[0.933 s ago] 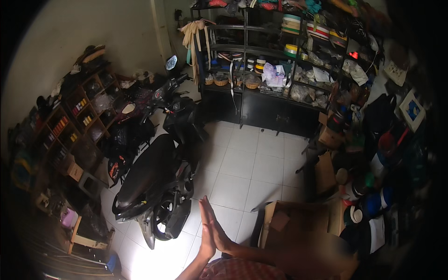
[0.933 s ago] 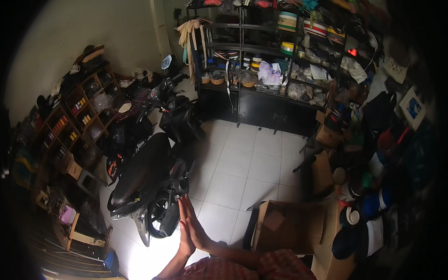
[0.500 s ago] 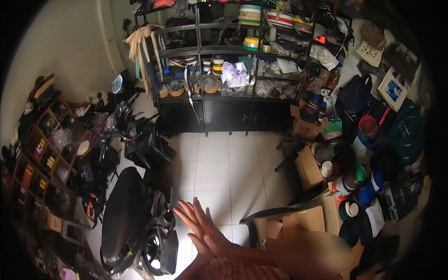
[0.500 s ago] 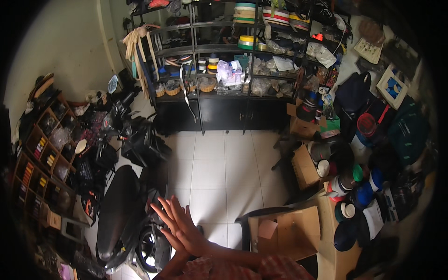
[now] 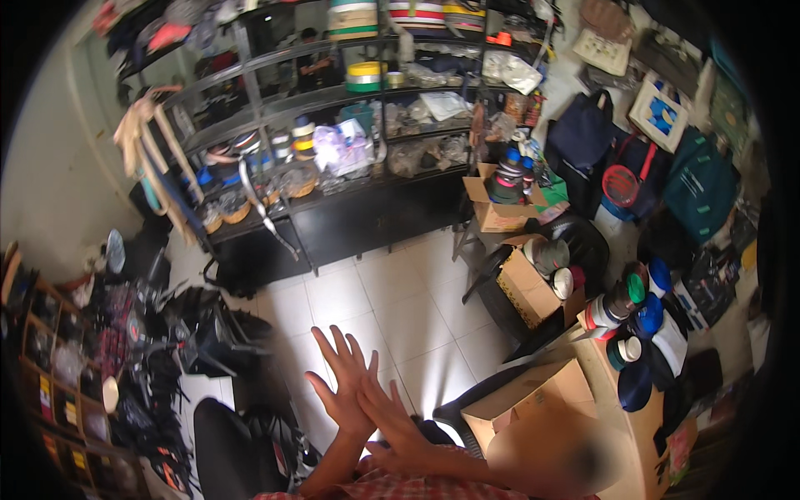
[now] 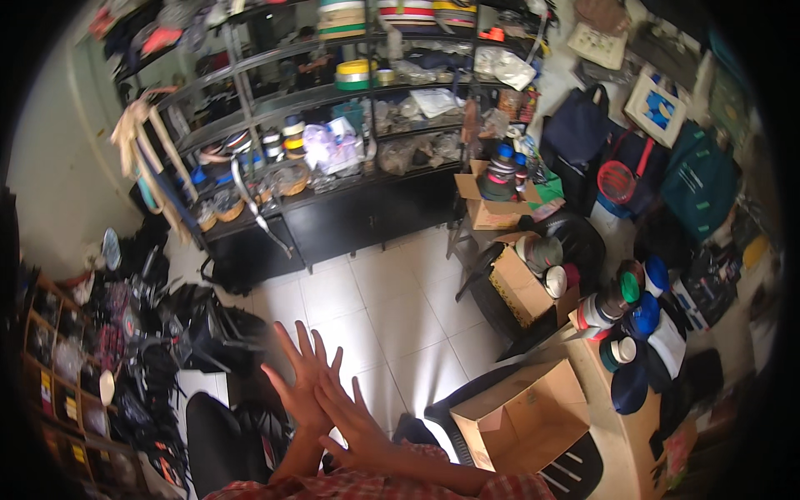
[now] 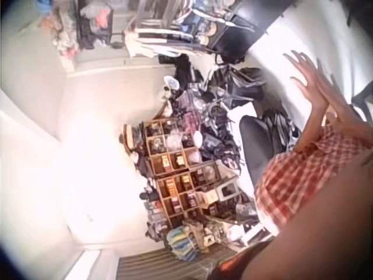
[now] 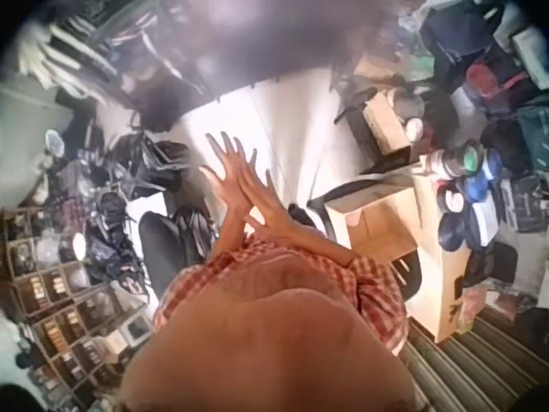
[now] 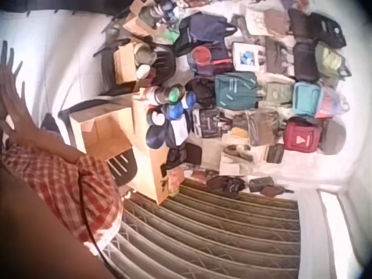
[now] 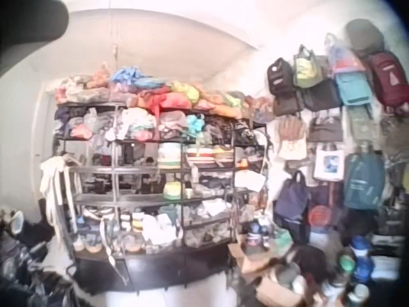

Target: The person organizes rolls of fabric tape on a shelving unit, picking them up from a table, checking their edges, and placing them onto different shelves.

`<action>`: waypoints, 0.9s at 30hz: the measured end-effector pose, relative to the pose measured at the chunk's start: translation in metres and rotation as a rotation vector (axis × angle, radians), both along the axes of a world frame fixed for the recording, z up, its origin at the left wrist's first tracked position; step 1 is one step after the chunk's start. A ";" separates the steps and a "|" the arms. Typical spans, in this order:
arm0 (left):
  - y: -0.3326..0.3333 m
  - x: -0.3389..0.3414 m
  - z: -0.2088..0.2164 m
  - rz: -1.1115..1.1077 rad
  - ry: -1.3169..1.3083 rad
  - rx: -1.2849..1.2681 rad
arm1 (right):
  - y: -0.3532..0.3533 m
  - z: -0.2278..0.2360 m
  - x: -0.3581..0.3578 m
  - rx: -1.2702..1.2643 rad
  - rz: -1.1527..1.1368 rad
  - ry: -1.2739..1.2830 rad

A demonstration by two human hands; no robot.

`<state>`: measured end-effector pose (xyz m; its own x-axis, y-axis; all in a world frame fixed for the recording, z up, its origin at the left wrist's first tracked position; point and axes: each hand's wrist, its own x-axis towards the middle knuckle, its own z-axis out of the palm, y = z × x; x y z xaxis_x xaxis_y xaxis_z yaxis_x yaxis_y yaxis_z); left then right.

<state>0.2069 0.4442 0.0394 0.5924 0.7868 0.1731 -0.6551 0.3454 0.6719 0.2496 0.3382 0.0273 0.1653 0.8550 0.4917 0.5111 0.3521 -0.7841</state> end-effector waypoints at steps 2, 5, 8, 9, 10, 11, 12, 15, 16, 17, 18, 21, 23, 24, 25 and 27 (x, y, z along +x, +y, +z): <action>0.019 0.034 -0.002 -0.080 -0.046 -0.048 | 0.007 -0.006 0.029 0.016 -0.055 -0.009; 0.042 0.086 -0.019 -0.199 -0.062 -0.109 | 0.012 -0.018 0.073 0.034 -0.189 0.039; 0.076 0.134 -0.020 -0.178 -0.189 -0.268 | 0.030 -0.027 0.120 0.078 -0.086 0.119; 0.093 0.150 -0.012 -0.128 -0.138 -0.260 | 0.045 -0.021 0.139 0.107 -0.153 0.149; 0.114 0.162 -0.022 -0.278 -0.177 -0.153 | 0.055 -0.018 0.156 0.137 -0.128 0.160; 0.127 0.172 -0.041 -0.417 -0.230 -0.080 | 0.058 -0.021 0.170 0.145 -0.092 0.169; 0.129 0.184 -0.050 -0.456 -0.180 -0.105 | 0.061 -0.025 0.183 0.063 -0.079 0.146; 0.116 0.243 -0.051 -0.561 -0.158 -0.088 | 0.061 -0.040 0.225 -0.011 -0.222 0.013; 0.099 0.264 -0.047 -0.481 -0.019 -0.227 | 0.066 -0.051 0.239 -0.021 -0.317 -0.019; 0.085 0.281 -0.044 -0.396 0.117 -0.352 | 0.057 -0.049 0.257 -0.018 -0.403 -0.062; 0.092 0.304 -0.062 -0.776 -0.093 -0.149 | 0.050 -0.044 0.274 -0.043 -0.461 -0.030; 0.079 0.355 -0.075 -0.915 -0.158 -0.186 | 0.045 -0.052 0.311 -0.091 -0.624 0.020; 0.057 0.379 -0.068 -0.976 -0.068 -0.310 | 0.045 -0.056 0.328 -0.118 -0.722 0.048; 0.047 0.394 -0.073 -1.062 -0.079 -0.349 | 0.038 -0.057 0.341 -0.100 -0.834 0.093; 0.039 0.408 -0.077 -1.149 -0.089 -0.388 | 0.033 -0.059 0.350 -0.079 -0.946 0.137; 0.031 0.436 -0.081 -1.215 -0.021 -0.433 | 0.022 -0.061 0.361 -0.087 -1.044 0.170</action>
